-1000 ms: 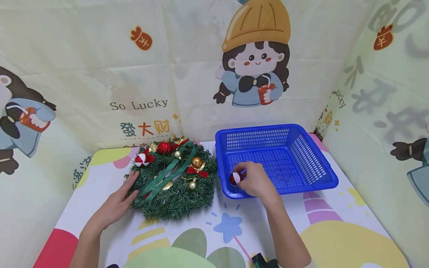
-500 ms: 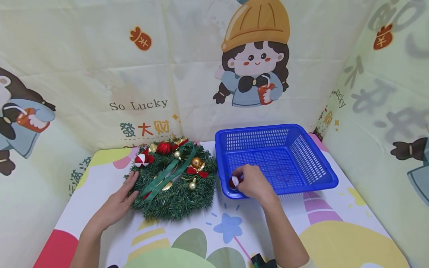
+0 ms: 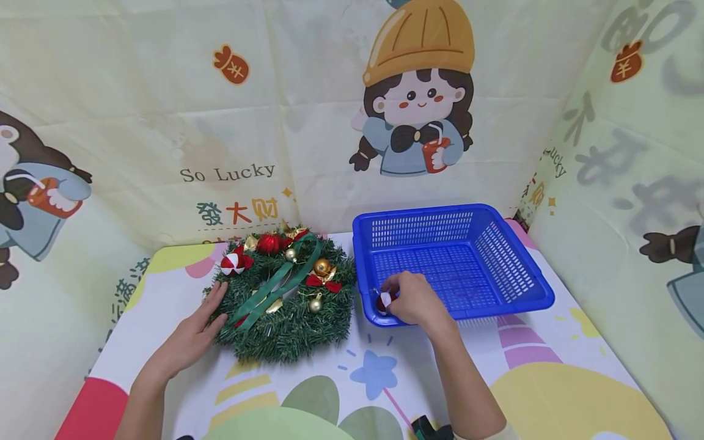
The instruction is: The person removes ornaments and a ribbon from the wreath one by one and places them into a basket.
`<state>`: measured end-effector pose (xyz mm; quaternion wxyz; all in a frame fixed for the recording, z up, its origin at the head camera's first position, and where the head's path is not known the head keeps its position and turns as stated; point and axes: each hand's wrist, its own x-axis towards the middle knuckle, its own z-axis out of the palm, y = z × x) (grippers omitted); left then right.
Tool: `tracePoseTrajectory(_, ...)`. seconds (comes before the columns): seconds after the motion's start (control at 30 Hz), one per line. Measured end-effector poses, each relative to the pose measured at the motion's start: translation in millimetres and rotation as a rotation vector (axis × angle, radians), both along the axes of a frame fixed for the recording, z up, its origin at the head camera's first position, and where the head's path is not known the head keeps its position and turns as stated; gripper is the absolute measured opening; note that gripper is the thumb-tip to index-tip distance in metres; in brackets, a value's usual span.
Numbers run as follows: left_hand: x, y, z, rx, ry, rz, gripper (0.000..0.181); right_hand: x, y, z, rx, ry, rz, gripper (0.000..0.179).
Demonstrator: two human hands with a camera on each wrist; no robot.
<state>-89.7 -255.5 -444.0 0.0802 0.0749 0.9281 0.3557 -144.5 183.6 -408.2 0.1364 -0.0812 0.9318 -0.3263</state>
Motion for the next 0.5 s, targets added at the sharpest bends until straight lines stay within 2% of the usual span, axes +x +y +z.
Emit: tracePoseTrajectory(0.5, 0.0, -1.2, -2.5, -0.001, 0.018, -0.004, 0.069, -1.2, 0.9, -1.6, 0.015, 0.019, 0.014, 0.030)
